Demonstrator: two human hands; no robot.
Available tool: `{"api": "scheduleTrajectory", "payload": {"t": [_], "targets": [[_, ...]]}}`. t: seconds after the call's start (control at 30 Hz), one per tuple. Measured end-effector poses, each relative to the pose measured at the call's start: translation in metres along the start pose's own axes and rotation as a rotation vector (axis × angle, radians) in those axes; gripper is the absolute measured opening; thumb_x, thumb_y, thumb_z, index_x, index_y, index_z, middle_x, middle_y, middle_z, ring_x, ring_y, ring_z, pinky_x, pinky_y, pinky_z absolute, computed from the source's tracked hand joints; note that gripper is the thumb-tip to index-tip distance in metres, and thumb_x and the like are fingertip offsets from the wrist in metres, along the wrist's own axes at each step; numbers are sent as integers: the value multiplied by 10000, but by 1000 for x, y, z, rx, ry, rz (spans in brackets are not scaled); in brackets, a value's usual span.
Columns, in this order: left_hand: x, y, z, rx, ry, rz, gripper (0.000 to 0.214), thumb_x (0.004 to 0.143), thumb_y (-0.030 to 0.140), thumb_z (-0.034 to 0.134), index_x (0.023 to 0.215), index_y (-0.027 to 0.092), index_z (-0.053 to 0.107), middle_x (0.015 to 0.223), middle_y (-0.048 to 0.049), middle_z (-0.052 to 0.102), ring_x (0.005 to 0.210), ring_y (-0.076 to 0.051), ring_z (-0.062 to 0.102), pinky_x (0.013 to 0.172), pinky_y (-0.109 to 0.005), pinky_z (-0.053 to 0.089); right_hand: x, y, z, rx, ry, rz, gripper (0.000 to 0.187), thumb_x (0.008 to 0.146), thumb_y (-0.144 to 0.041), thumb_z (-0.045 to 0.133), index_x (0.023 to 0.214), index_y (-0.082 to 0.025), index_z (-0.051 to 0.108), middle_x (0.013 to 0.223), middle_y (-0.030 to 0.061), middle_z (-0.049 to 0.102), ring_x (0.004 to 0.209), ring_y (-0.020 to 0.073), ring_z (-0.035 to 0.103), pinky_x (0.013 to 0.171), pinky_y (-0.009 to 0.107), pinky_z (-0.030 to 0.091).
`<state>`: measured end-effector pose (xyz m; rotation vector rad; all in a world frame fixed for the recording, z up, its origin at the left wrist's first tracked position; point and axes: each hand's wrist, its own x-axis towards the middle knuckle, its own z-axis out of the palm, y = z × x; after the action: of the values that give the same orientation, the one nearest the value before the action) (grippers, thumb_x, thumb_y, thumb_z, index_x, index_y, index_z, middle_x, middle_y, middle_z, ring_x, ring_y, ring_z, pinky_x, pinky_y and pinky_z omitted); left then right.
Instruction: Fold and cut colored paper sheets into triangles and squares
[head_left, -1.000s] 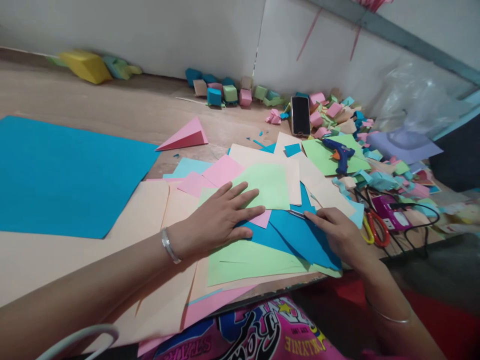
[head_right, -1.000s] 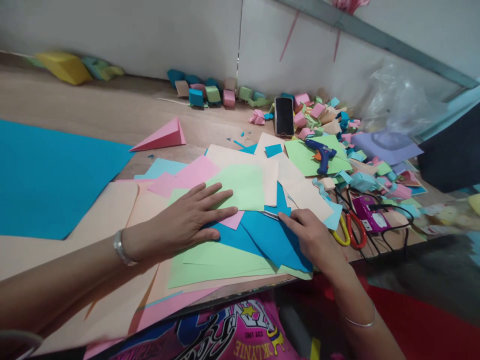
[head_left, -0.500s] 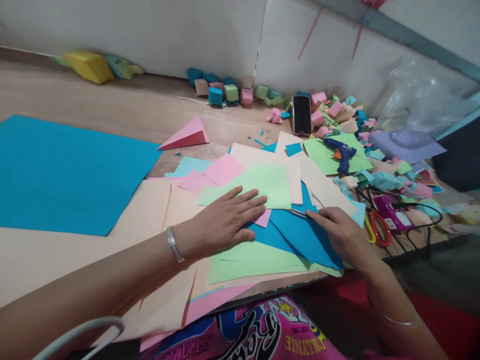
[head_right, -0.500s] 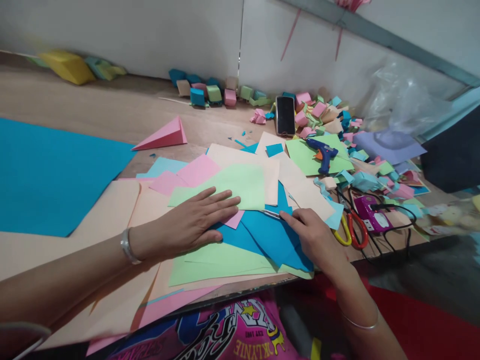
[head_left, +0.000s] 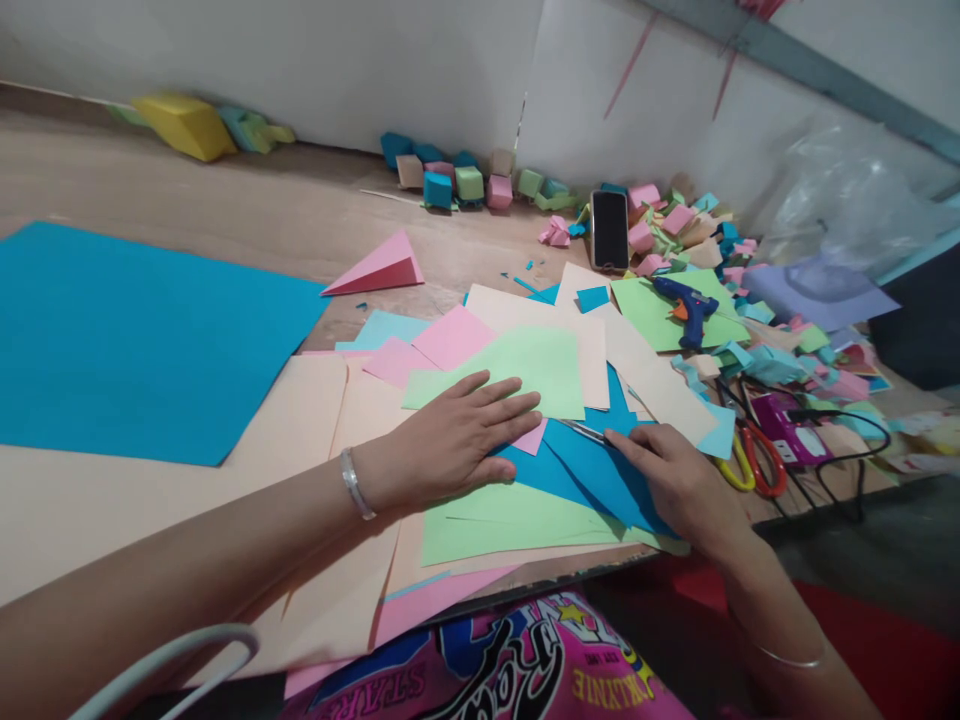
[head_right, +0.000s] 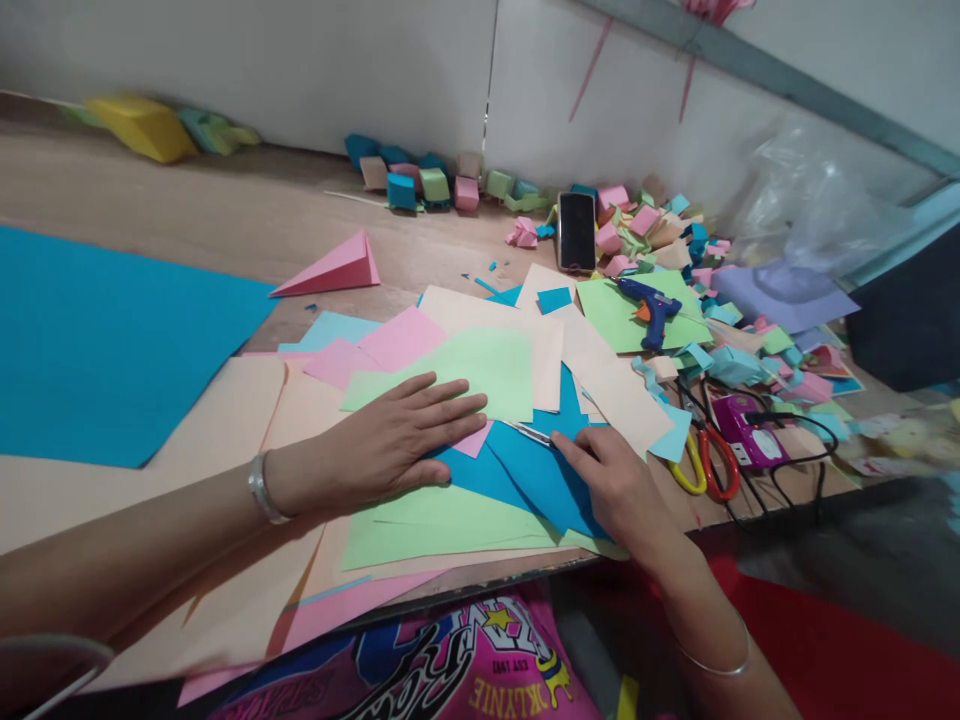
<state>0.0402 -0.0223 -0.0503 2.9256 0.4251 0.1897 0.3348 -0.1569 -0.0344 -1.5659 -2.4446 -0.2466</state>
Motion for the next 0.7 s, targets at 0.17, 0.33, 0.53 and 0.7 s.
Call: {"api": "scheduleTrajectory", "payload": {"t": [0.17, 0.33, 0.53, 0.7], "targets": [[1, 1, -1, 14, -27, -3, 639, 987, 625, 224, 1539, 304, 215, 1606, 28, 205, 1498, -227, 159, 1206, -445, 63, 5, -4, 8, 10, -5, 8, 386, 988, -154, 367, 1305, -160, 589, 927, 103, 598, 862, 202, 546, 733, 319, 482], [0, 1, -1, 16, -40, -8, 650, 984, 631, 216, 1539, 293, 216, 1612, 36, 177, 1500, -236, 147, 1206, -456, 62, 8, -11, 12, 29, -7, 6, 409, 979, -155, 390, 1362, -156, 533, 900, 107, 590, 851, 224, 526, 730, 355, 480], [0, 1, -1, -14, -21, -5, 642, 985, 620, 249, 1535, 288, 230, 1609, 28, 198, 1496, -243, 166, 1207, -478, 96, 4, -13, 9, 51, -19, 16, 439, 974, -146, 393, 1391, -215, 510, 918, 99, 591, 856, 215, 540, 728, 337, 486], [0, 4, -2, -59, -19, -12, 639, 983, 609, 295, 1533, 291, 231, 1610, 7, 196, 1501, -242, 145, 1212, -502, 119, 10, -15, 17, 72, -59, 74, 417, 985, -202, 389, 1376, -222, 529, 947, 107, 616, 898, 230, 550, 759, 363, 492]]}}
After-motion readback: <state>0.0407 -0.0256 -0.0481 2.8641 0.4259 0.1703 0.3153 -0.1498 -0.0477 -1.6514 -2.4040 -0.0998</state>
